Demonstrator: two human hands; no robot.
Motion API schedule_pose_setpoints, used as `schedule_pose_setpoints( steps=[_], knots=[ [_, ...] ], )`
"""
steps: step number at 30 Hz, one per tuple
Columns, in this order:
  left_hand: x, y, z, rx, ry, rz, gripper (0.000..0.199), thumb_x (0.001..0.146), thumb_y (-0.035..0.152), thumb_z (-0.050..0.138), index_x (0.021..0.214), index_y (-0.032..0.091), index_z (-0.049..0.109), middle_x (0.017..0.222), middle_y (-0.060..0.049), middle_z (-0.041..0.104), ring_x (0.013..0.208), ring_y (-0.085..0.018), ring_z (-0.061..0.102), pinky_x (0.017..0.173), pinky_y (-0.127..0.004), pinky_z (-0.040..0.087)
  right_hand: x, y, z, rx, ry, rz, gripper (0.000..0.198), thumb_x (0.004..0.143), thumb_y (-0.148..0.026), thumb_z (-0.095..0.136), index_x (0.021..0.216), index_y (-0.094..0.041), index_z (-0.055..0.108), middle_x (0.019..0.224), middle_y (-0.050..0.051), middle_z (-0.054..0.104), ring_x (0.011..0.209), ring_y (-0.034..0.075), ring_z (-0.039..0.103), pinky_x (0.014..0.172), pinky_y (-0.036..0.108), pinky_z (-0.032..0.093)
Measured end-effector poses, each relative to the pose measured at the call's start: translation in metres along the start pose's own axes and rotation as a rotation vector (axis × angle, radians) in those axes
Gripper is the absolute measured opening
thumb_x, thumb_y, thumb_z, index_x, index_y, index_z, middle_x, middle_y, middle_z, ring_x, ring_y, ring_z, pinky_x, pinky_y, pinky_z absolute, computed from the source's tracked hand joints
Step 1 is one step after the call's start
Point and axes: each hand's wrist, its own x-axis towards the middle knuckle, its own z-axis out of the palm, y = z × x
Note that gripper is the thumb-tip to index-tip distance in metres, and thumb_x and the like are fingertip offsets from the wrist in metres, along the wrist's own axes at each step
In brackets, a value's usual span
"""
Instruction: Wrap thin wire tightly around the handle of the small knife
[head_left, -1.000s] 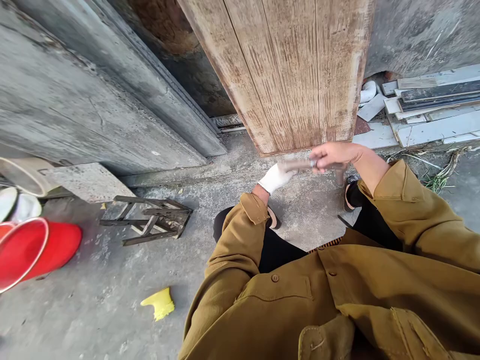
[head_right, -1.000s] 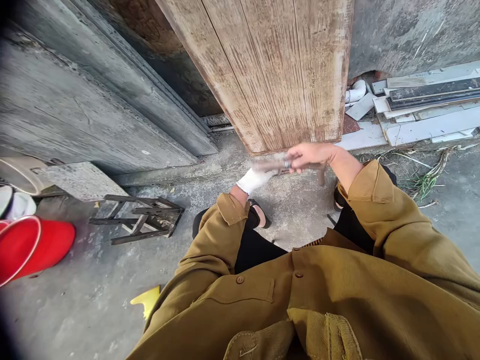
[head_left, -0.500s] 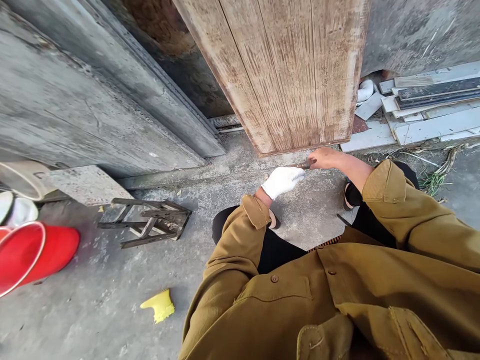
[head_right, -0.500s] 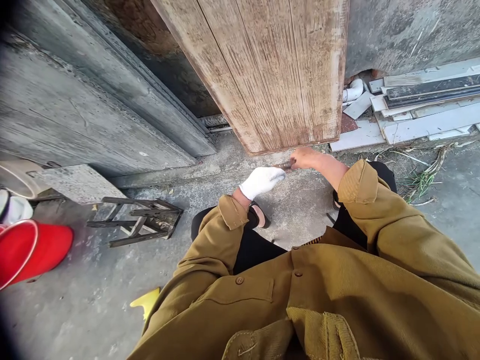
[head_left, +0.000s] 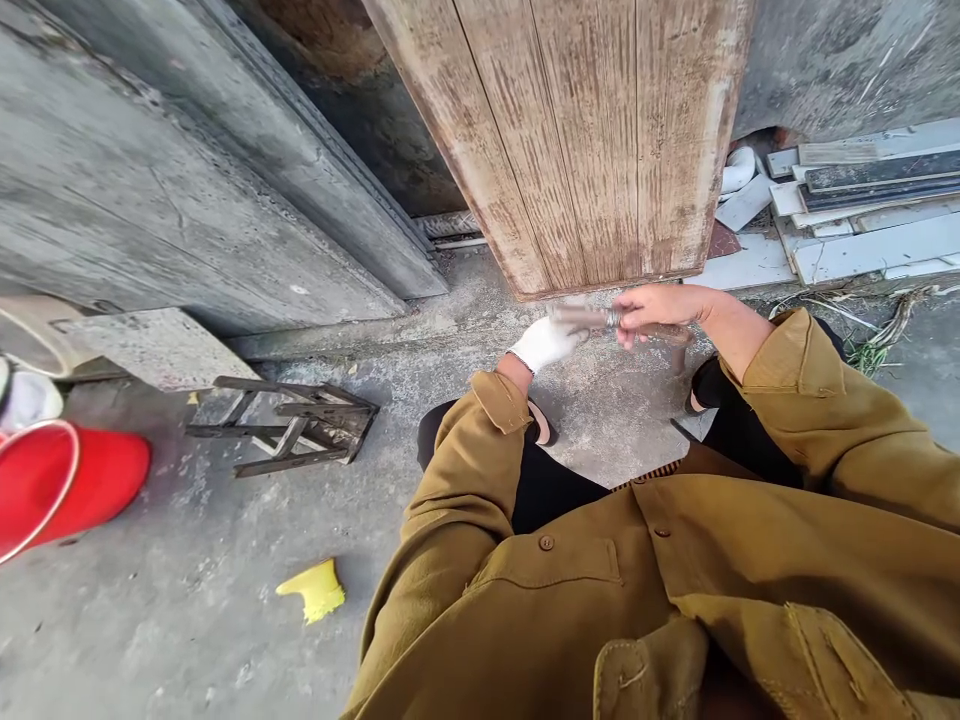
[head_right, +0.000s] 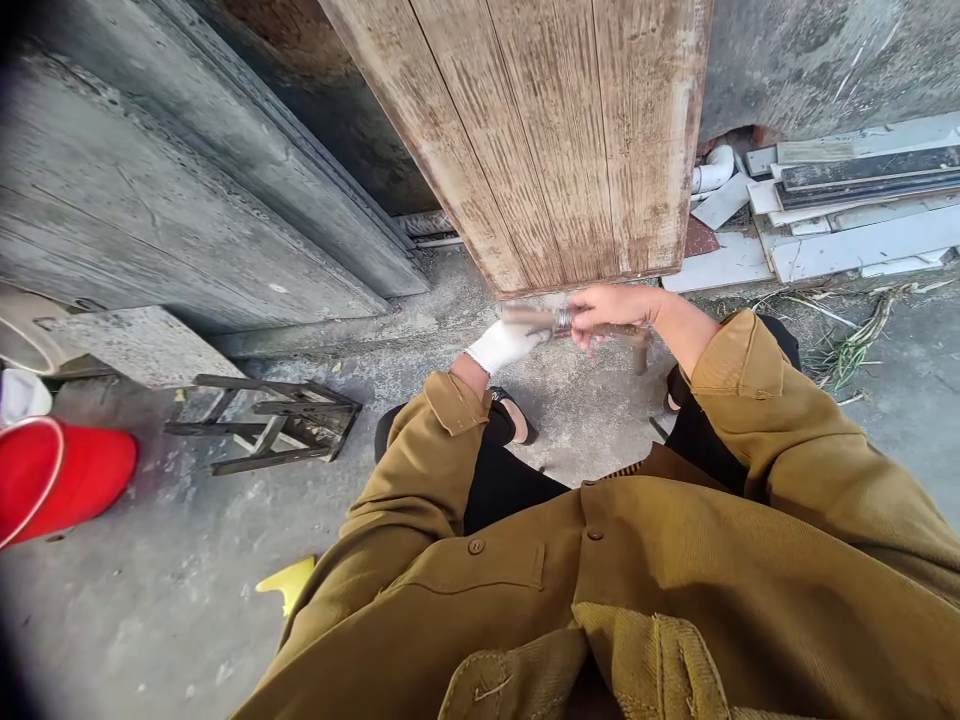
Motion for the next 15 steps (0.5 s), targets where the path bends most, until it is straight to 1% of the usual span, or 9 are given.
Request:
schedule_pose_setpoints(
  steps=[2, 4, 5, 7, 9, 10, 12, 13, 15],
  knots=[
    [0.001, 0.011, 0.005, 0.055, -0.077, 0.027, 0.029, 0.106, 0.033, 0.055, 0.107, 0.021, 0.082, 0.097, -0.003, 0.081, 0.089, -0.021, 0.073, 0.084, -0.028, 0.052, -0.001, 0.001, -0.002, 0.152, 0.167, -0.015, 0.024, 0.098, -0.037, 0.074, 0.097, -0.02, 0.059, 0.098, 0.008, 0.076, 0.077, 0.016, 0.069, 0.072, 0.03, 0.057],
    [0.001, 0.023, 0.008, 0.138, -0.125, 0.063, 0.033, 0.109, 0.033, 0.051, 0.115, 0.021, 0.081, 0.108, -0.005, 0.082, 0.097, -0.022, 0.074, 0.087, -0.029, 0.052, 0.002, 0.003, -0.002, 0.199, 0.33, 0.023, 0.019, 0.101, -0.03, 0.07, 0.094, -0.02, 0.056, 0.094, 0.007, 0.073, 0.071, 0.014, 0.065, 0.068, 0.029, 0.057],
    [0.001, 0.029, 0.008, 0.182, -0.136, 0.071, 0.034, 0.111, 0.033, 0.05, 0.119, 0.021, 0.08, 0.112, -0.006, 0.082, 0.1, -0.022, 0.075, 0.088, -0.029, 0.052, 0.004, 0.004, -0.002, 0.179, 0.405, 0.057, 0.017, 0.102, -0.026, 0.068, 0.093, -0.02, 0.056, 0.093, 0.007, 0.072, 0.07, 0.013, 0.063, 0.066, 0.028, 0.056],
    [0.0, 0.037, 0.008, 0.271, -0.138, 0.057, 0.035, 0.112, 0.033, 0.049, 0.122, 0.02, 0.08, 0.114, -0.007, 0.082, 0.102, -0.024, 0.076, 0.086, -0.031, 0.051, 0.009, 0.007, 0.0, 0.072, 0.542, 0.13, 0.012, 0.102, -0.021, 0.066, 0.095, -0.02, 0.056, 0.093, 0.007, 0.072, 0.069, 0.013, 0.062, 0.063, 0.027, 0.053],
    [-0.002, 0.042, 0.005, 0.35, -0.135, 0.032, 0.035, 0.113, 0.034, 0.049, 0.123, 0.02, 0.08, 0.114, -0.008, 0.082, 0.102, -0.025, 0.077, 0.083, -0.032, 0.051, 0.014, 0.008, 0.004, -0.071, 0.648, 0.205, 0.007, 0.103, -0.021, 0.066, 0.102, -0.019, 0.059, 0.097, 0.008, 0.074, 0.071, 0.015, 0.064, 0.065, 0.028, 0.052],
    [-0.003, 0.043, 0.004, 0.377, -0.132, 0.028, 0.035, 0.113, 0.034, 0.049, 0.123, 0.021, 0.08, 0.114, -0.008, 0.083, 0.103, -0.025, 0.077, 0.082, -0.032, 0.05, 0.015, 0.009, 0.008, -0.152, 0.684, 0.242, 0.007, 0.104, -0.023, 0.066, 0.107, -0.018, 0.061, 0.098, 0.009, 0.075, 0.073, 0.016, 0.065, 0.067, 0.028, 0.051],
    [-0.006, 0.044, 0.003, 0.403, -0.122, 0.044, 0.034, 0.114, 0.032, 0.049, 0.125, 0.022, 0.08, 0.116, -0.008, 0.083, 0.105, -0.026, 0.078, 0.083, -0.032, 0.05, 0.018, 0.009, 0.016, -0.346, 0.696, 0.32, 0.015, 0.105, -0.028, 0.065, 0.114, -0.016, 0.066, 0.102, 0.011, 0.076, 0.082, 0.019, 0.069, 0.073, 0.03, 0.05],
    [-0.008, 0.044, 0.003, 0.403, -0.113, 0.056, 0.034, 0.114, 0.031, 0.05, 0.126, 0.022, 0.08, 0.118, -0.007, 0.083, 0.107, -0.026, 0.078, 0.083, -0.032, 0.051, 0.019, 0.01, 0.02, -0.449, 0.665, 0.359, 0.018, 0.106, -0.03, 0.064, 0.114, -0.015, 0.069, 0.104, 0.013, 0.077, 0.087, 0.022, 0.07, 0.075, 0.031, 0.05],
    [-0.011, 0.041, 0.004, 0.388, -0.086, 0.071, 0.033, 0.112, 0.028, 0.052, 0.129, 0.024, 0.079, 0.124, -0.007, 0.082, 0.11, -0.026, 0.078, 0.085, -0.032, 0.051, 0.022, 0.013, 0.03, -0.608, 0.543, 0.421, 0.023, 0.106, -0.033, 0.064, 0.115, -0.014, 0.073, 0.108, 0.014, 0.077, 0.096, 0.025, 0.071, 0.077, 0.032, 0.048]
  ],
)
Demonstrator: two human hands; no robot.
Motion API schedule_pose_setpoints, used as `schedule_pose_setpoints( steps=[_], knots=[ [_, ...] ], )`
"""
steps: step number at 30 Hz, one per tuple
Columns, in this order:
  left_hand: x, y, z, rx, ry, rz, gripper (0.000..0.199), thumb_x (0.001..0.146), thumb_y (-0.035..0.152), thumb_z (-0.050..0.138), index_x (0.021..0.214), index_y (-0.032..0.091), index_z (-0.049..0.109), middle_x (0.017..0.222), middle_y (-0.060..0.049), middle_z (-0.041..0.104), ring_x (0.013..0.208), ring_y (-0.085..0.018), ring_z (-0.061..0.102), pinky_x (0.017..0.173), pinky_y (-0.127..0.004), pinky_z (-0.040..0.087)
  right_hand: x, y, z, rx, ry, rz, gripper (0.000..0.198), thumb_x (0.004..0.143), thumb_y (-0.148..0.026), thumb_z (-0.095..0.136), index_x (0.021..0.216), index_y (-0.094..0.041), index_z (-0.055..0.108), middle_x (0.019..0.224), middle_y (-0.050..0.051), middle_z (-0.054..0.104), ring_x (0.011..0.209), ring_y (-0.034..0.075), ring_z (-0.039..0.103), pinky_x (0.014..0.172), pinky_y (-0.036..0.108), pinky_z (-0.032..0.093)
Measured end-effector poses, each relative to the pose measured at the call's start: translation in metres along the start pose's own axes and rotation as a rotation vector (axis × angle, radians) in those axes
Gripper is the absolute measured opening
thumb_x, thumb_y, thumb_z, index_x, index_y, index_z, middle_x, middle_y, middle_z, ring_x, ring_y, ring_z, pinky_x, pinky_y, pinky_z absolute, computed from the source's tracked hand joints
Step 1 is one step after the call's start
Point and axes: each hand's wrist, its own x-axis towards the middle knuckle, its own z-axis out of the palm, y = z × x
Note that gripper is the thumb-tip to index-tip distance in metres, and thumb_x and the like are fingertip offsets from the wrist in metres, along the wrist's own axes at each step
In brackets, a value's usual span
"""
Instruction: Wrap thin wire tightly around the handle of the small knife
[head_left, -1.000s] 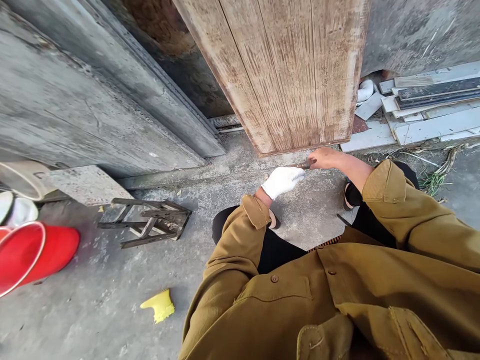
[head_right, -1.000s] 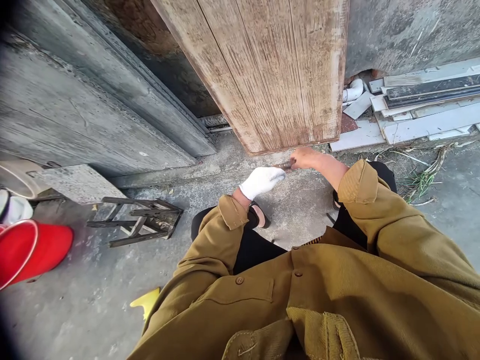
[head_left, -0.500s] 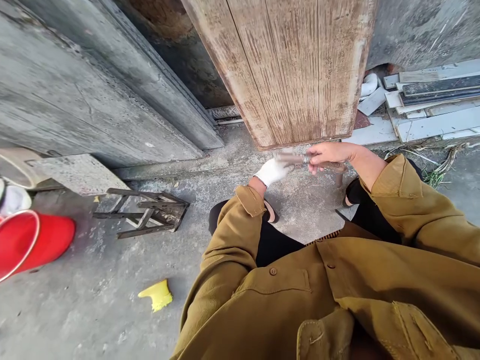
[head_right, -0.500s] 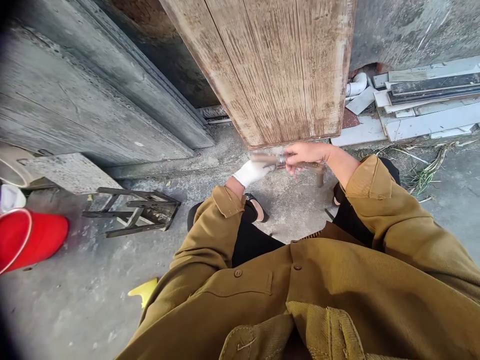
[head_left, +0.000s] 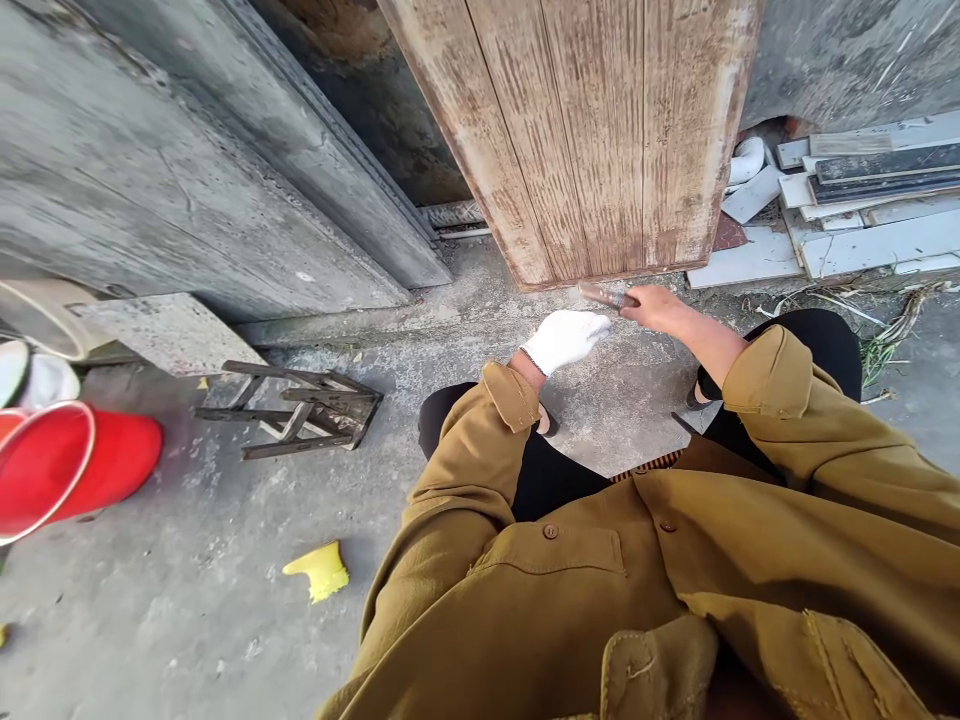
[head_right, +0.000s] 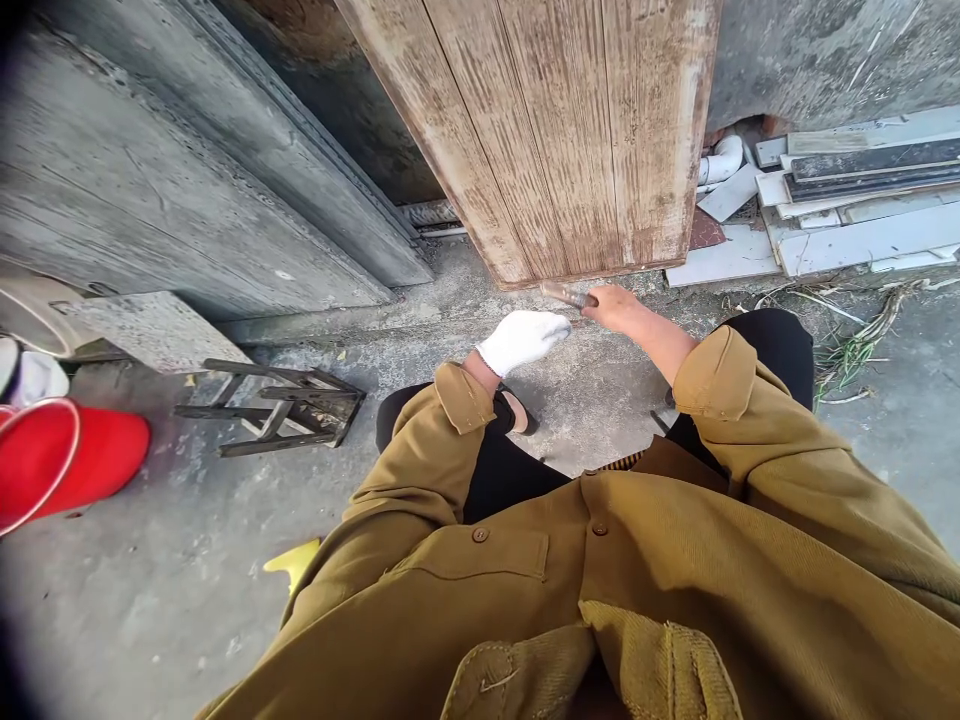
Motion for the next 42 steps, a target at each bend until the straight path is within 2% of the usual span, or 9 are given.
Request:
schedule_pose_setpoints(
  steps=[5, 9, 12, 16, 23, 28, 33, 38, 42],
  knots=[
    [-0.005, -0.018, 0.012, -0.159, 0.055, -0.02, 0.026, 0.107, 0.026, 0.058, 0.118, 0.021, 0.081, 0.116, -0.008, 0.083, 0.108, -0.025, 0.077, 0.09, -0.031, 0.053, -0.004, -0.001, 0.02, -0.189, -0.358, -0.182, 0.024, 0.104, -0.037, 0.065, 0.115, -0.017, 0.073, 0.108, 0.014, 0.079, 0.093, 0.026, 0.071, 0.07, 0.033, 0.043],
    [-0.005, -0.042, 0.022, -0.52, 0.111, -0.041, 0.024, 0.101, 0.026, 0.056, 0.103, 0.017, 0.079, 0.1, -0.004, 0.08, 0.094, -0.02, 0.073, 0.091, -0.029, 0.053, -0.012, 0.002, 0.011, -0.065, -0.584, -0.435, 0.012, 0.099, -0.034, 0.069, 0.1, -0.022, 0.069, 0.089, 0.004, 0.078, 0.086, 0.022, 0.071, 0.073, 0.031, 0.045],
    [-0.003, -0.05, 0.029, -0.813, 0.121, -0.084, 0.021, 0.094, 0.027, 0.056, 0.091, 0.015, 0.073, 0.086, -0.003, 0.073, 0.079, -0.017, 0.065, 0.081, -0.027, 0.053, -0.018, 0.004, -0.003, 0.149, -0.567, -0.472, 0.008, 0.094, -0.027, 0.071, 0.098, -0.021, 0.067, 0.087, 0.002, 0.074, 0.078, 0.018, 0.068, 0.072, 0.028, 0.048],
    [-0.003, -0.038, 0.035, -1.025, 0.086, -0.104, 0.024, 0.095, 0.036, 0.056, 0.093, 0.015, 0.068, 0.072, 0.0, 0.061, 0.064, -0.013, 0.052, 0.065, -0.025, 0.044, -0.014, 0.009, -0.012, 0.588, -0.282, -0.32, 0.007, 0.099, -0.02, 0.065, 0.097, -0.02, 0.058, 0.086, 0.001, 0.068, 0.065, 0.012, 0.058, 0.064, 0.026, 0.05],
    [-0.006, -0.003, 0.024, -0.878, -0.093, -0.043, 0.037, 0.101, 0.042, 0.051, 0.104, 0.013, 0.073, 0.07, 0.002, 0.059, 0.061, -0.013, 0.048, 0.062, -0.026, 0.041, -0.006, 0.021, -0.016, 0.567, 0.02, -0.124, 0.015, 0.104, -0.019, 0.061, 0.09, -0.021, 0.056, 0.085, 0.004, 0.067, 0.067, 0.013, 0.057, 0.065, 0.027, 0.05],
    [-0.007, 0.007, 0.012, -0.538, -0.059, 0.062, 0.033, 0.104, 0.034, 0.053, 0.109, 0.016, 0.08, 0.091, -0.003, 0.075, 0.081, -0.018, 0.066, 0.081, -0.027, 0.05, -0.009, 0.014, -0.013, 0.03, 0.07, -0.109, 0.014, 0.104, -0.03, 0.065, 0.109, -0.017, 0.068, 0.096, 0.01, 0.073, 0.085, 0.022, 0.065, 0.075, 0.032, 0.046],
    [-0.014, 0.007, 0.006, -0.281, -0.046, 0.028, 0.031, 0.108, 0.033, 0.052, 0.114, 0.022, 0.08, 0.098, -0.004, 0.079, 0.091, -0.021, 0.072, 0.083, -0.028, 0.05, -0.01, 0.009, -0.003, -0.281, -0.283, -0.192, 0.016, 0.101, -0.032, 0.07, 0.108, -0.018, 0.074, 0.097, 0.011, 0.074, 0.079, 0.022, 0.065, 0.069, 0.032, 0.041],
    [-0.013, -0.007, 0.01, -0.354, -0.004, 0.047, 0.028, 0.106, 0.03, 0.053, 0.109, 0.019, 0.078, 0.105, -0.006, 0.08, 0.096, -0.022, 0.073, 0.088, -0.029, 0.051, -0.017, 0.012, -0.002, -0.104, -0.716, -0.406, 0.004, 0.092, -0.022, 0.075, 0.09, -0.022, 0.072, 0.07, -0.002, 0.064, 0.067, 0.016, 0.059, 0.067, 0.029, 0.039],
    [-0.008, -0.017, 0.013, -0.596, 0.026, -0.046, 0.026, 0.105, 0.024, 0.053, 0.105, 0.014, 0.076, 0.097, -0.007, 0.078, 0.089, -0.02, 0.069, 0.085, -0.028, 0.052, -0.021, 0.016, -0.023, 0.361, -0.606, -0.434, 0.011, 0.092, -0.024, 0.073, 0.103, -0.021, 0.07, 0.08, -0.001, 0.068, 0.072, 0.015, 0.06, 0.07, 0.028, 0.047]
  ],
)
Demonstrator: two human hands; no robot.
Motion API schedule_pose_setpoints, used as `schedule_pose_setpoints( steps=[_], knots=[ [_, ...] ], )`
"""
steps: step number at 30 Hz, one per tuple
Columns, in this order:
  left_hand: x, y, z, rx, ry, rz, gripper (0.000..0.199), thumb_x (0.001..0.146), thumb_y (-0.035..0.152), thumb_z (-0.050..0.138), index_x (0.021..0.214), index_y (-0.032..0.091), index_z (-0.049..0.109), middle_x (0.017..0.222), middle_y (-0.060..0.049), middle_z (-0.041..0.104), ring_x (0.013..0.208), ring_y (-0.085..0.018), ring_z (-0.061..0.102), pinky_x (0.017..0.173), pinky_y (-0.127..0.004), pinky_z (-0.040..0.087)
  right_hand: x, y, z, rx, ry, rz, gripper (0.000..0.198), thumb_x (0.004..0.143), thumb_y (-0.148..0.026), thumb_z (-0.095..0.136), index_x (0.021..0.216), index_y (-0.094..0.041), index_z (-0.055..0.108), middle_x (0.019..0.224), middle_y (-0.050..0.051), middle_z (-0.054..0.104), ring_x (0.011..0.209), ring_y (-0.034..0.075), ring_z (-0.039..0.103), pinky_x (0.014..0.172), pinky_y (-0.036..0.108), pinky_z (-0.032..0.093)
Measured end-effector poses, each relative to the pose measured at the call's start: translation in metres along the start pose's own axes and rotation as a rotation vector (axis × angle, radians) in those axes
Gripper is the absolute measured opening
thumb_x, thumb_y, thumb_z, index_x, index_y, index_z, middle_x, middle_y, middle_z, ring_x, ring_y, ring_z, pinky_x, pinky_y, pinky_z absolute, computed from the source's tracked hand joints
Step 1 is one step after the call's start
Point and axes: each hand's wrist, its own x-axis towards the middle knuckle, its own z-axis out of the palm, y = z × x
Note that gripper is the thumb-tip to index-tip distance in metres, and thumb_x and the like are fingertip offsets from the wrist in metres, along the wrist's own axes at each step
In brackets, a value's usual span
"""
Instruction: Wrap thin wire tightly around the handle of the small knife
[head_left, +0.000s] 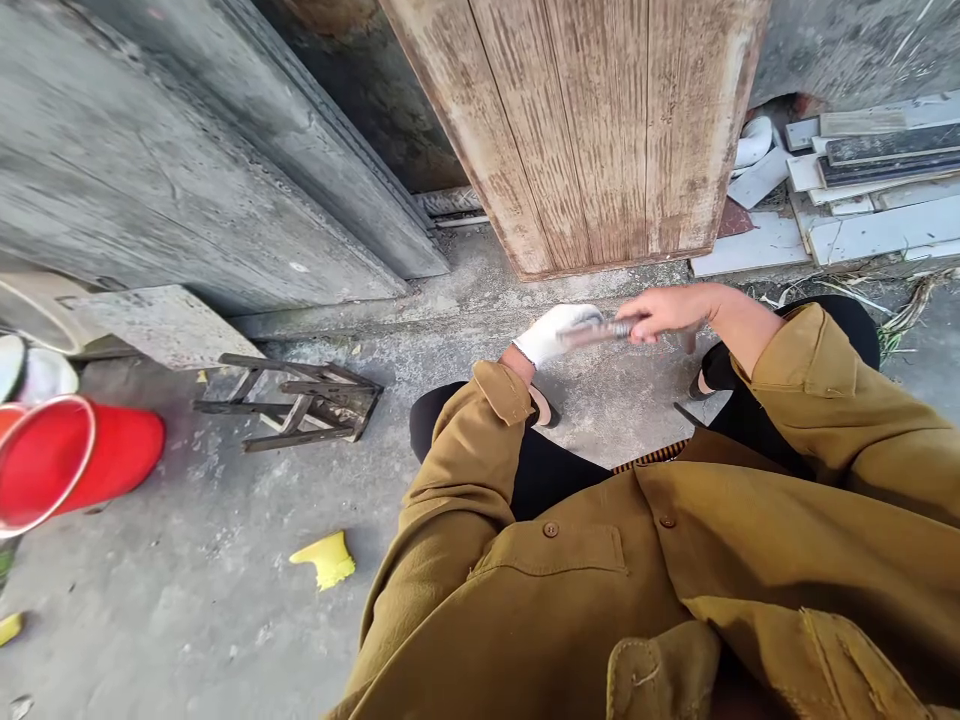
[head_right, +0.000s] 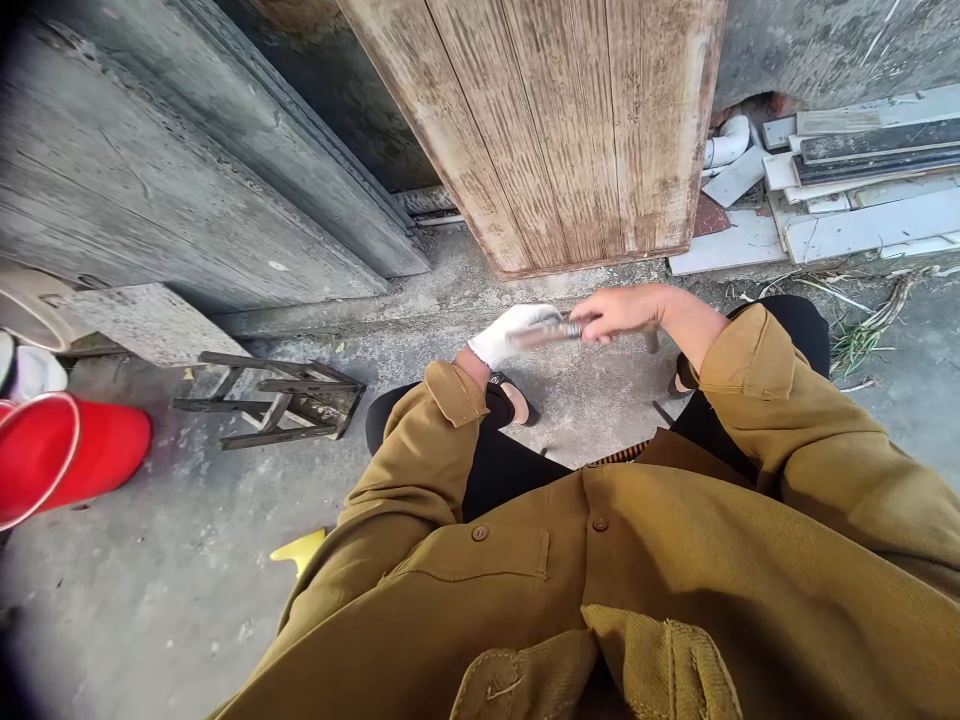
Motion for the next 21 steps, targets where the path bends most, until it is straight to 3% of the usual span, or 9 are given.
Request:
schedule_pose_setpoints(
  steps=[3, 5, 8, 11, 15, 18, 21],
  knots=[
    [0.001, 0.001, 0.001, -0.049, 0.065, -0.037, 0.032, 0.108, 0.026, 0.048, 0.111, 0.012, 0.076, 0.094, -0.007, 0.077, 0.085, -0.019, 0.068, 0.084, -0.028, 0.052, -0.007, 0.0, -0.016, 0.276, 0.46, -0.038, 0.011, 0.097, -0.028, 0.07, 0.1, -0.021, 0.062, 0.088, 0.003, 0.067, 0.071, 0.014, 0.057, 0.07, 0.029, 0.05],
    [0.0, 0.007, 0.004, -0.013, 0.044, -0.012, 0.033, 0.108, 0.028, 0.049, 0.112, 0.013, 0.078, 0.094, -0.005, 0.077, 0.085, -0.019, 0.068, 0.087, -0.028, 0.053, -0.007, 0.005, -0.025, 0.356, 0.724, -0.019, 0.015, 0.101, -0.03, 0.067, 0.095, -0.022, 0.056, 0.086, 0.004, 0.064, 0.07, 0.014, 0.055, 0.07, 0.029, 0.051],
    [-0.003, 0.019, 0.008, 0.08, -0.061, 0.074, 0.03, 0.106, 0.026, 0.052, 0.114, 0.018, 0.079, 0.1, -0.003, 0.08, 0.09, -0.019, 0.071, 0.093, -0.028, 0.052, 0.001, 0.018, -0.03, 0.274, 0.865, 0.132, 0.015, 0.104, -0.028, 0.065, 0.095, -0.022, 0.056, 0.086, 0.004, 0.064, 0.071, 0.016, 0.057, 0.072, 0.03, 0.051],
    [-0.005, 0.027, 0.008, 0.151, -0.049, 0.132, 0.03, 0.107, 0.026, 0.051, 0.118, 0.021, 0.079, 0.11, -0.002, 0.082, 0.099, -0.02, 0.074, 0.097, -0.029, 0.052, 0.011, 0.027, -0.027, -0.124, 0.799, 0.336, 0.009, 0.103, -0.027, 0.067, 0.101, -0.019, 0.064, 0.093, 0.009, 0.071, 0.085, 0.022, 0.066, 0.08, 0.032, 0.05],
    [-0.01, 0.022, -0.001, 0.211, 0.122, 0.075, 0.031, 0.109, 0.026, 0.05, 0.121, 0.02, 0.078, 0.118, -0.005, 0.082, 0.108, -0.022, 0.076, 0.101, -0.031, 0.052, 0.021, 0.026, -0.017, -0.6, 0.556, 0.457, 0.017, 0.102, -0.03, 0.071, 0.11, -0.016, 0.074, 0.113, 0.016, 0.076, 0.105, 0.028, 0.069, 0.084, 0.033, 0.045],
    [-0.013, 0.016, -0.009, 0.257, 0.195, 0.003, 0.031, 0.109, 0.026, 0.051, 0.119, 0.019, 0.079, 0.12, -0.007, 0.082, 0.111, -0.025, 0.075, 0.099, -0.032, 0.052, 0.024, 0.022, -0.007, -0.632, 0.253, 0.413, 0.016, 0.102, -0.032, 0.071, 0.108, -0.018, 0.077, 0.106, 0.012, 0.076, 0.094, 0.025, 0.068, 0.078, 0.033, 0.043],
    [-0.012, 0.009, -0.012, 0.281, 0.189, -0.046, 0.031, 0.109, 0.027, 0.05, 0.116, 0.02, 0.08, 0.118, -0.007, 0.082, 0.111, -0.025, 0.075, 0.098, -0.032, 0.052, 0.022, 0.017, 0.002, -0.512, -0.091, 0.296, 0.008, 0.097, -0.028, 0.074, 0.098, -0.022, 0.079, 0.084, 0.003, 0.072, 0.077, 0.02, 0.063, 0.074, 0.031, 0.042]
  ],
)
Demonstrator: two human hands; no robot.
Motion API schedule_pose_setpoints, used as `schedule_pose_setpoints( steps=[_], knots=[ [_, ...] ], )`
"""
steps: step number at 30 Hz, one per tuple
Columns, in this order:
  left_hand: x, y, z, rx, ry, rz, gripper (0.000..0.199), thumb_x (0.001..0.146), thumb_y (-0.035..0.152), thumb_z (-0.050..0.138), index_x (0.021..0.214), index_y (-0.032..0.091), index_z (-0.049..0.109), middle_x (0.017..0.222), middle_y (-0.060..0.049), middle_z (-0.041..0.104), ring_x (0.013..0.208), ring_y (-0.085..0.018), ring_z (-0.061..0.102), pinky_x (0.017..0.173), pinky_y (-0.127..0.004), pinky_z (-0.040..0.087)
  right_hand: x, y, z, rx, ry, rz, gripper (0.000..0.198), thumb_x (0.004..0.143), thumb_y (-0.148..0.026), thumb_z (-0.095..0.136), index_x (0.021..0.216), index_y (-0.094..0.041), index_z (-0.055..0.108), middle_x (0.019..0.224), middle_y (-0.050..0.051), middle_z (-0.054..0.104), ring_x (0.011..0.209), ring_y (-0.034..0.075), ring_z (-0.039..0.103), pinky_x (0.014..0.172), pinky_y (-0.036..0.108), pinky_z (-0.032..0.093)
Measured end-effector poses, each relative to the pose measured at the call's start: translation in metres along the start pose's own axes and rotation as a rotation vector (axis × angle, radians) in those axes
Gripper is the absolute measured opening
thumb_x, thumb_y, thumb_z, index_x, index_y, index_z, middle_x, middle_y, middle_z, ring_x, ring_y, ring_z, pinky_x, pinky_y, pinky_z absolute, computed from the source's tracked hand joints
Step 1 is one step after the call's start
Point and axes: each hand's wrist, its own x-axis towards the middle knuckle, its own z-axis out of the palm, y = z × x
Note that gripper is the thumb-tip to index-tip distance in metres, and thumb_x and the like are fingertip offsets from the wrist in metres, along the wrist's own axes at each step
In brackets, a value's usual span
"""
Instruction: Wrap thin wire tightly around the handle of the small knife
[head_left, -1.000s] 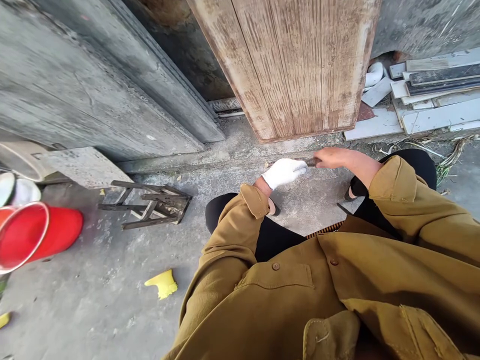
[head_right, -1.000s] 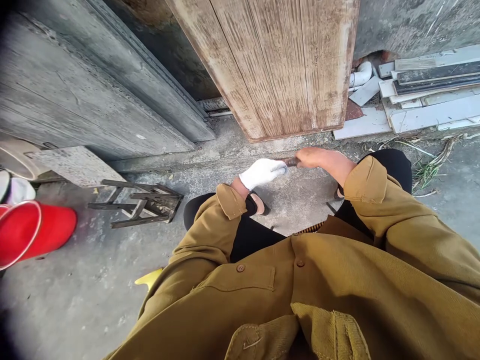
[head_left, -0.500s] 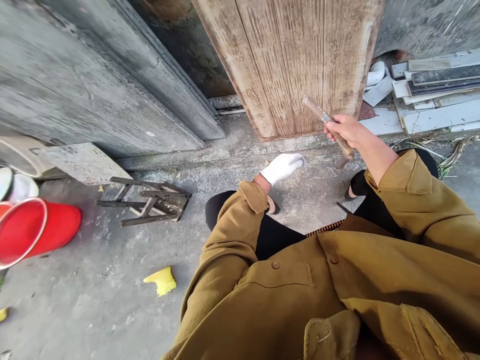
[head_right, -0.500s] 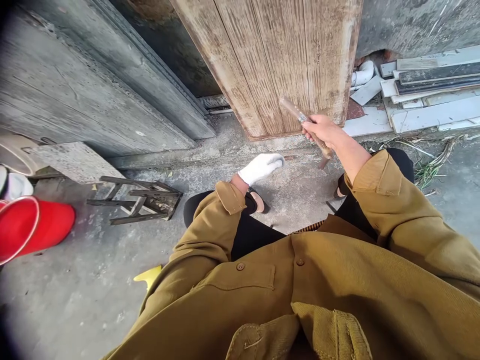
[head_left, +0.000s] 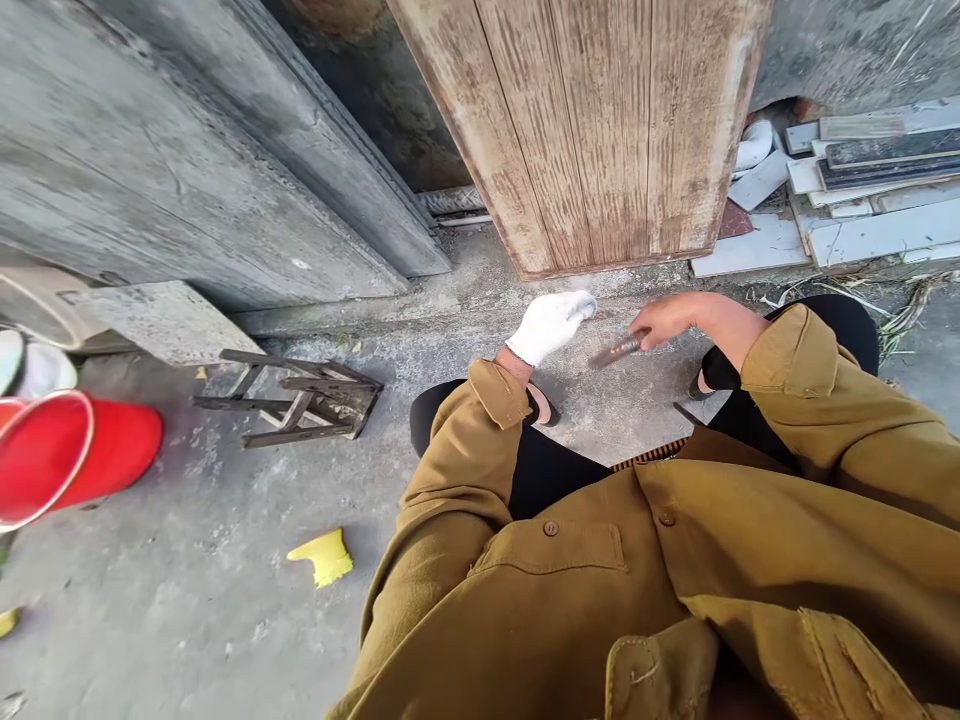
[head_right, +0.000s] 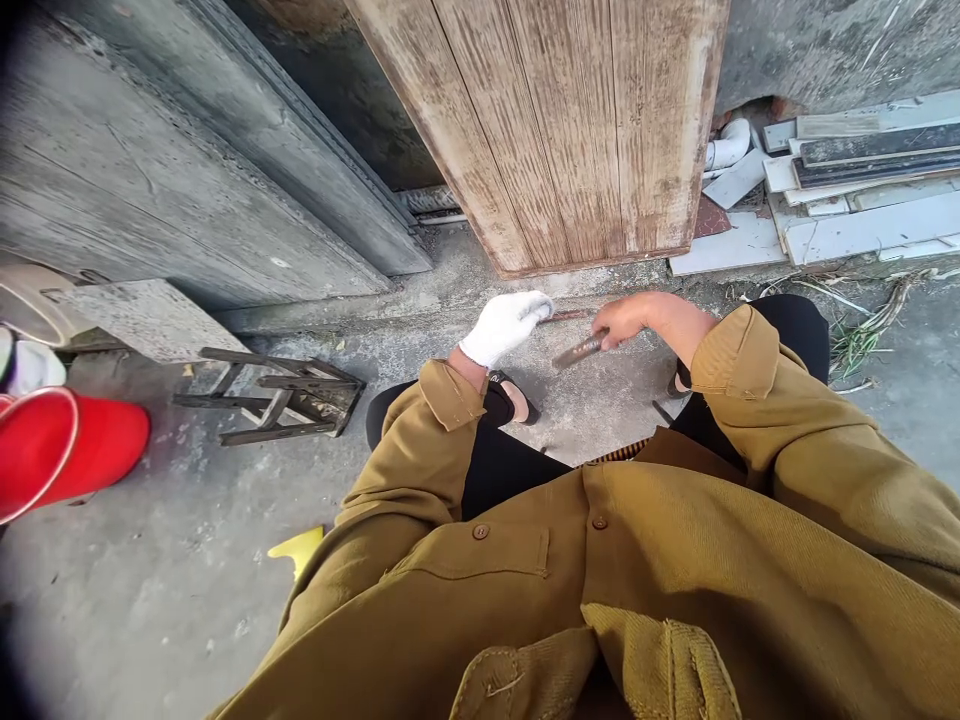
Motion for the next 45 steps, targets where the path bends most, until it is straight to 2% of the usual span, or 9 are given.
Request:
schedule_pose_setpoints(
  steps=[3, 5, 11, 16, 24, 29, 34, 41, 45],
  knots=[
    [0.006, -0.007, 0.004, -0.03, -0.056, -0.042, 0.03, 0.107, 0.025, 0.051, 0.113, 0.019, 0.079, 0.113, -0.007, 0.082, 0.106, -0.024, 0.074, 0.095, -0.032, 0.052, -0.012, -0.007, 0.0, 0.144, -0.188, -0.174, 0.005, 0.09, -0.024, 0.076, 0.093, -0.022, 0.079, 0.069, -0.002, 0.065, 0.069, 0.016, 0.059, 0.071, 0.029, 0.042],
    [0.01, -0.01, 0.007, -0.106, -0.09, -0.073, 0.026, 0.105, 0.025, 0.053, 0.107, 0.018, 0.078, 0.105, -0.007, 0.081, 0.097, -0.023, 0.073, 0.089, -0.031, 0.053, -0.025, -0.008, -0.005, 0.287, -0.144, -0.257, 0.009, 0.089, -0.027, 0.078, 0.095, -0.021, 0.078, 0.072, -0.003, 0.066, 0.07, 0.015, 0.06, 0.07, 0.027, 0.045],
    [0.011, -0.002, 0.021, -0.652, -0.255, -0.088, 0.022, 0.103, 0.024, 0.052, 0.093, 0.015, 0.069, 0.072, -0.002, 0.065, 0.065, -0.015, 0.061, 0.068, -0.026, 0.051, -0.047, 0.01, -0.03, 0.886, 0.701, -0.203, 0.02, 0.103, -0.033, 0.072, 0.092, -0.019, 0.063, 0.087, 0.004, 0.068, 0.069, 0.012, 0.057, 0.07, 0.027, 0.051],
    [0.006, 0.013, 0.024, -0.741, -0.358, 0.053, 0.026, 0.103, 0.035, 0.054, 0.092, 0.016, 0.068, 0.066, 0.002, 0.058, 0.057, -0.012, 0.05, 0.059, -0.024, 0.042, -0.026, 0.03, -0.032, 0.707, 0.922, 0.164, 0.015, 0.104, -0.027, 0.066, 0.094, -0.018, 0.063, 0.084, 0.006, 0.066, 0.073, 0.016, 0.06, 0.071, 0.03, 0.051],
    [-0.006, 0.023, -0.004, -0.419, -0.158, 0.155, 0.03, 0.103, 0.032, 0.054, 0.104, 0.013, 0.078, 0.094, -0.006, 0.077, 0.084, -0.018, 0.069, 0.087, -0.03, 0.053, -0.01, 0.015, -0.018, -0.064, 0.59, 0.347, 0.019, 0.1, -0.03, 0.073, 0.108, -0.014, 0.078, 0.11, 0.018, 0.076, 0.103, 0.03, 0.07, 0.086, 0.037, 0.048],
    [-0.004, 0.014, -0.003, -0.019, 0.016, -0.03, 0.033, 0.108, 0.03, 0.052, 0.119, 0.017, 0.081, 0.111, -0.009, 0.083, 0.105, -0.026, 0.077, 0.096, -0.033, 0.054, -0.003, -0.006, -0.002, -0.059, -0.014, 0.089, 0.012, 0.095, -0.028, 0.076, 0.101, -0.019, 0.08, 0.089, 0.007, 0.074, 0.081, 0.023, 0.067, 0.073, 0.033, 0.043],
    [0.006, -0.003, -0.001, 0.15, 0.039, -0.21, 0.036, 0.111, 0.031, 0.05, 0.127, 0.019, 0.08, 0.123, -0.012, 0.082, 0.117, -0.03, 0.077, 0.095, -0.034, 0.053, -0.013, -0.012, -0.004, 0.087, -0.11, -0.17, 0.022, 0.087, -0.033, 0.078, 0.105, -0.02, 0.08, 0.076, 0.001, 0.07, 0.075, 0.019, 0.065, 0.072, 0.03, 0.042],
    [0.013, 0.009, 0.012, 0.028, -0.054, -0.12, 0.035, 0.113, 0.03, 0.05, 0.127, 0.017, 0.08, 0.119, -0.01, 0.082, 0.112, -0.026, 0.076, 0.094, -0.03, 0.052, -0.034, 0.01, -0.028, 0.559, 0.621, -0.13, 0.031, 0.095, -0.049, 0.077, 0.106, -0.019, 0.075, 0.078, 0.004, 0.069, 0.073, 0.018, 0.062, 0.073, 0.032, 0.052],
    [0.012, 0.025, 0.02, 0.022, -0.102, 0.041, 0.034, 0.114, 0.032, 0.051, 0.127, 0.018, 0.08, 0.114, -0.007, 0.083, 0.105, -0.023, 0.077, 0.089, -0.029, 0.051, -0.022, 0.017, -0.025, 0.616, 0.766, 0.01, 0.028, 0.1, -0.047, 0.074, 0.097, -0.019, 0.072, 0.077, 0.006, 0.067, 0.069, 0.018, 0.06, 0.07, 0.033, 0.052]
  ],
)
